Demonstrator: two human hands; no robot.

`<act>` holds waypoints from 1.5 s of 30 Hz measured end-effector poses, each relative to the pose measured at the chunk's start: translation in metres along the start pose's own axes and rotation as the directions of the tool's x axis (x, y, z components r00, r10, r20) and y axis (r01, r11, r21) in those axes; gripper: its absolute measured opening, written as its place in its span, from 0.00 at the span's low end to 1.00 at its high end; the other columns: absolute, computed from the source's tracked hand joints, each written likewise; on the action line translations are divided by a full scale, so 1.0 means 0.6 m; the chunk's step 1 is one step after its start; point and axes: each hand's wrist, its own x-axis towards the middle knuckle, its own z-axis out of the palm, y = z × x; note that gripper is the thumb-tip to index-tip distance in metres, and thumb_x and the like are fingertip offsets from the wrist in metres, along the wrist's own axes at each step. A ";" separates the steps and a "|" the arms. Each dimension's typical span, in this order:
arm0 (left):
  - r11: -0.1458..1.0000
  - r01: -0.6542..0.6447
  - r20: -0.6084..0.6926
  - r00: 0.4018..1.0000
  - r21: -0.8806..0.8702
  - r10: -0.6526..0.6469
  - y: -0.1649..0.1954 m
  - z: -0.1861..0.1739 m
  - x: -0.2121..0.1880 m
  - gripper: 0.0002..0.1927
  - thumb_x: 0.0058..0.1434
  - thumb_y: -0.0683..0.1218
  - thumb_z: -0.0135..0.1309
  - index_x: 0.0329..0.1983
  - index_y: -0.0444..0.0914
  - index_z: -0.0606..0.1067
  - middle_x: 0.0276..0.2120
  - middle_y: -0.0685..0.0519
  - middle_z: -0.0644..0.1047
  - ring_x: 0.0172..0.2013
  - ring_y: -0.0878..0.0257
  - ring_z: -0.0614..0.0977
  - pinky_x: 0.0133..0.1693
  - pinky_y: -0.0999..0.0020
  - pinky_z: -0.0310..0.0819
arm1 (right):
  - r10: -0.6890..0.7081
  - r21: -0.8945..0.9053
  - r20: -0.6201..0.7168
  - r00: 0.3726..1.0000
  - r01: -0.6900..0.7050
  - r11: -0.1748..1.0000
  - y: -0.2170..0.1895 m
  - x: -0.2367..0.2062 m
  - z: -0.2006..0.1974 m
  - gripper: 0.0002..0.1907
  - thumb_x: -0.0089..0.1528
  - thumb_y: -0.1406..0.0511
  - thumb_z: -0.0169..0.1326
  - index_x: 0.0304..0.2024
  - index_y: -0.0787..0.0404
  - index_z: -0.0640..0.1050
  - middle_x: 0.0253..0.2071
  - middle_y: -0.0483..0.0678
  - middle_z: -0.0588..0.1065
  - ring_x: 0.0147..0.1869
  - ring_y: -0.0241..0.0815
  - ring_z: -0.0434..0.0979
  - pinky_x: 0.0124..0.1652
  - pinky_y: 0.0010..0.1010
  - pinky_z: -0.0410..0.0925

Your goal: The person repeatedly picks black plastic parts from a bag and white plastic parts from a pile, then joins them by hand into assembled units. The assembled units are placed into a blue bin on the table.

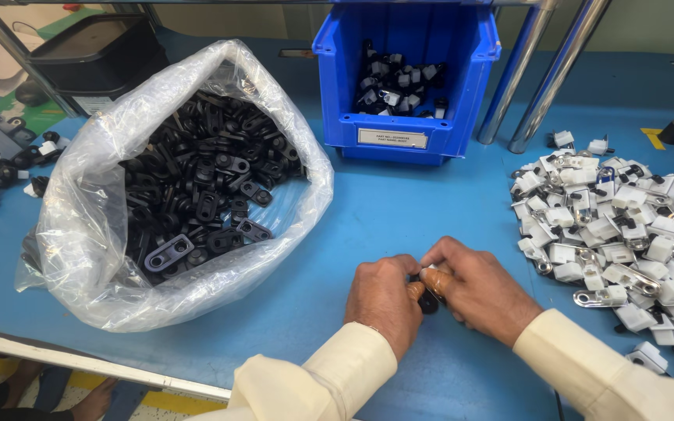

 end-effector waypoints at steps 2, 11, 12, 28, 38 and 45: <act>0.999 -0.017 -0.011 1.000 -0.033 0.016 0.001 -0.005 0.000 0.10 0.58 0.38 0.62 0.43 0.37 0.82 0.30 0.42 0.83 0.28 0.54 0.83 0.30 0.59 0.79 | 0.080 0.066 -0.015 0.997 -0.078 0.995 0.002 0.003 0.006 0.11 0.66 0.59 0.54 0.45 0.58 0.77 0.19 0.51 0.74 0.17 0.39 0.69 0.18 0.33 0.61; 0.814 0.470 0.489 0.828 -0.341 -0.273 -0.020 -0.023 0.039 0.09 0.65 0.43 0.56 0.37 0.29 0.75 0.31 0.43 0.82 0.26 0.56 0.87 0.22 0.67 0.82 | 0.102 0.227 0.060 0.993 -0.113 0.967 0.023 0.017 0.007 0.11 0.67 0.57 0.53 0.43 0.56 0.77 0.17 0.45 0.67 0.16 0.34 0.62 0.16 0.29 0.56; 0.802 0.486 0.523 0.811 -0.349 -0.264 -0.024 -0.024 0.047 0.08 0.65 0.42 0.55 0.37 0.30 0.75 0.31 0.43 0.82 0.26 0.55 0.87 0.22 0.67 0.83 | 0.104 0.254 0.078 0.992 -0.120 0.960 0.025 0.021 0.005 0.11 0.67 0.57 0.54 0.43 0.56 0.77 0.17 0.44 0.66 0.17 0.33 0.61 0.16 0.28 0.55; 0.669 0.585 0.558 0.775 -0.457 -0.296 -0.030 -0.001 0.050 0.12 0.66 0.46 0.55 0.31 0.33 0.72 0.35 0.43 0.82 0.31 0.56 0.87 0.33 0.65 0.87 | 0.146 0.091 -0.330 0.933 -0.122 0.988 0.008 0.028 0.059 0.09 0.61 0.63 0.57 0.39 0.61 0.81 0.27 0.54 0.83 0.28 0.45 0.83 0.32 0.39 0.73; 0.659 0.625 0.440 0.774 -0.417 -0.456 0.002 -0.014 0.028 0.18 0.60 0.41 0.61 0.48 0.33 0.67 0.37 0.42 0.82 0.31 0.57 0.87 0.32 0.65 0.87 | 0.237 0.475 -0.086 0.968 -0.169 0.863 -0.003 0.000 0.050 0.11 0.66 0.60 0.54 0.47 0.59 0.79 0.27 0.46 0.75 0.22 0.36 0.67 0.22 0.31 0.63; 0.714 0.559 0.435 0.816 -0.421 -0.381 0.000 -0.019 0.024 0.29 0.60 0.38 0.58 0.65 0.43 0.69 0.35 0.47 0.81 0.29 0.61 0.87 0.29 0.70 0.86 | 0.267 0.644 -0.017 0.964 -0.194 0.740 0.015 -0.014 0.038 0.15 0.67 0.61 0.51 0.54 0.59 0.80 0.30 0.46 0.74 0.26 0.34 0.68 0.24 0.28 0.63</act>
